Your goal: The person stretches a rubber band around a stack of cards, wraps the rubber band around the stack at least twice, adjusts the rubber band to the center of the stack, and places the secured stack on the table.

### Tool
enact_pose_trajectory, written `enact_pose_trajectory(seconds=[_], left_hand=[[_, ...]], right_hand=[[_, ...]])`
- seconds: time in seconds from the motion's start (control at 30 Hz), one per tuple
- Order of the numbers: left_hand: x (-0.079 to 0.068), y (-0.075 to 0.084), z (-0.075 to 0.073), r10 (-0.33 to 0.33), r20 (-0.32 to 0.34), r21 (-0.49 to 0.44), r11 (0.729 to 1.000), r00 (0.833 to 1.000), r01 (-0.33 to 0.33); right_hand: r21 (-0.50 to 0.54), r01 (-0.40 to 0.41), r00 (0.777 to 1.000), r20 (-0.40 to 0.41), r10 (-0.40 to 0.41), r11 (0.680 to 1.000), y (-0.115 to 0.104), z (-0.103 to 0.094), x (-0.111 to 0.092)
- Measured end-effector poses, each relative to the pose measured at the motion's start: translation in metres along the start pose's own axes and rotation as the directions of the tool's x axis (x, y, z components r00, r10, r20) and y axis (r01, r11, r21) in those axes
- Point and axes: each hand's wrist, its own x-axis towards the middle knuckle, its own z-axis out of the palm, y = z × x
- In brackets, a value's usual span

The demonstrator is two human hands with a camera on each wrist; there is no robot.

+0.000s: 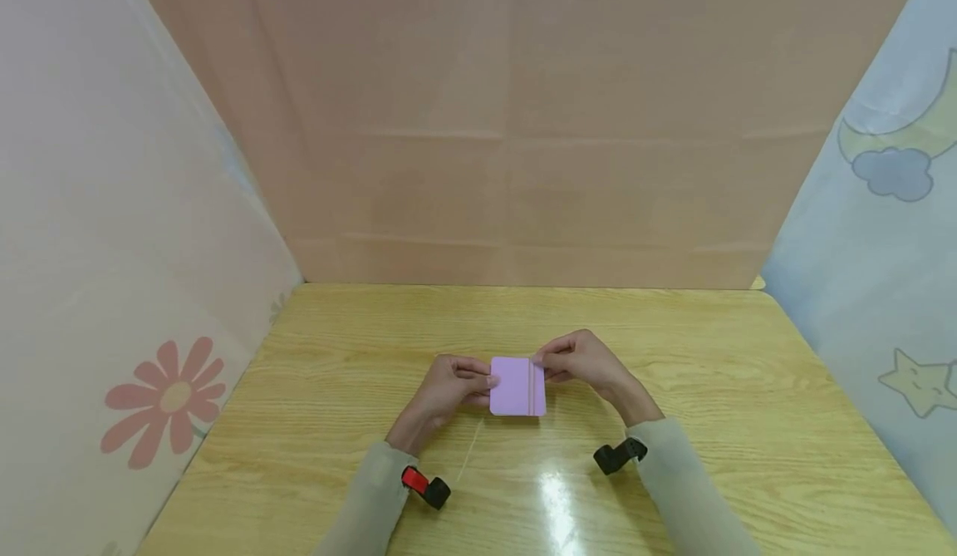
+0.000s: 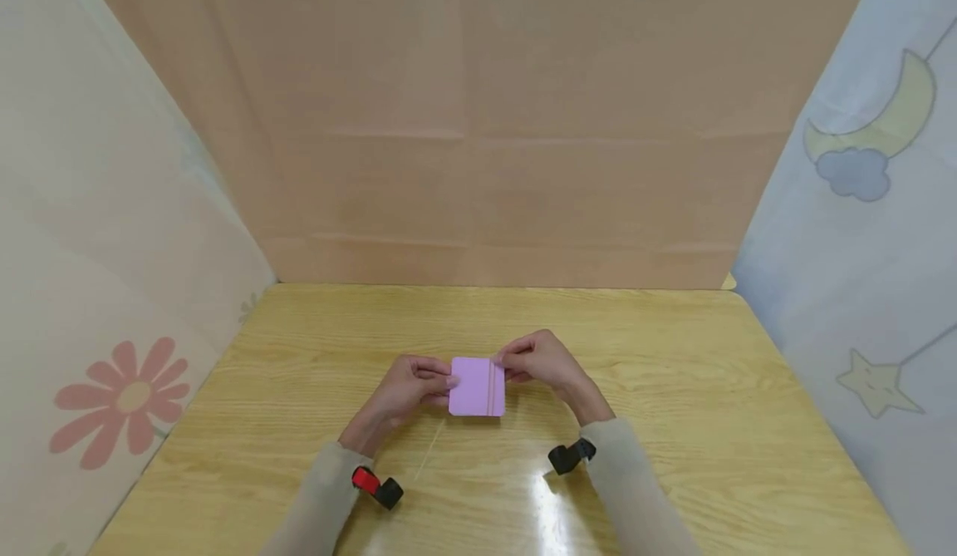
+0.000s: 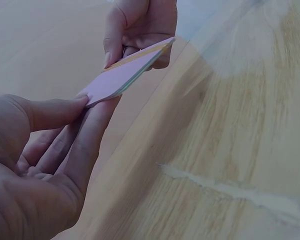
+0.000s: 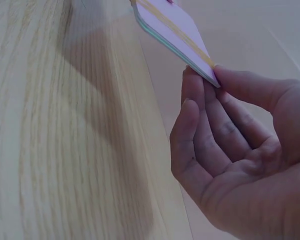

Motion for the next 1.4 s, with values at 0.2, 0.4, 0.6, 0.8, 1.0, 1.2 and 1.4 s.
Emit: enact_pose_trajectory(seconds=[0.2,0.4,0.6,0.8,1.0,1.2,1.4], left_hand=[[-0.002,0.000,-0.004,0.000,-0.009,0.007,1.000,1.000,0.000],[-0.004,0.001,-0.006,-0.005,0.002,0.012,1.000,1.000,0.005],[-0.005,0.005,-0.003,0.000,0.051,0.053,0.999,0.999,-0.003],[-0.004,0.008,-0.003,0.015,0.043,0.070,0.997,0.999,-0.018],[-0.003,0.008,-0.004,0.013,0.034,0.067,0.998,0.999,-0.016],[-0.002,0.008,-0.006,0.008,0.004,0.081,0.997,1.000,-0.008],[-0.002,0.009,-0.008,0.011,0.001,0.066,0.998,1.000,-0.011]], right_hand=[[0.027,0.015,1.000,0.016,-0.015,1.000,-0.001,0.003,0.003],[0.017,0.036,0.999,0.036,-0.036,0.999,0.001,0.004,0.005],[-0.005,0.056,0.994,0.091,-0.055,0.998,-0.002,0.011,0.007],[-0.020,0.062,0.995,0.076,-0.060,0.998,-0.010,0.014,0.011],[-0.009,0.041,0.997,0.059,-0.040,0.999,-0.012,0.011,0.010],[0.046,0.004,0.999,0.042,-0.006,0.999,-0.011,0.002,0.007],[0.051,0.024,0.997,0.072,-0.027,0.998,-0.006,0.002,0.006]])
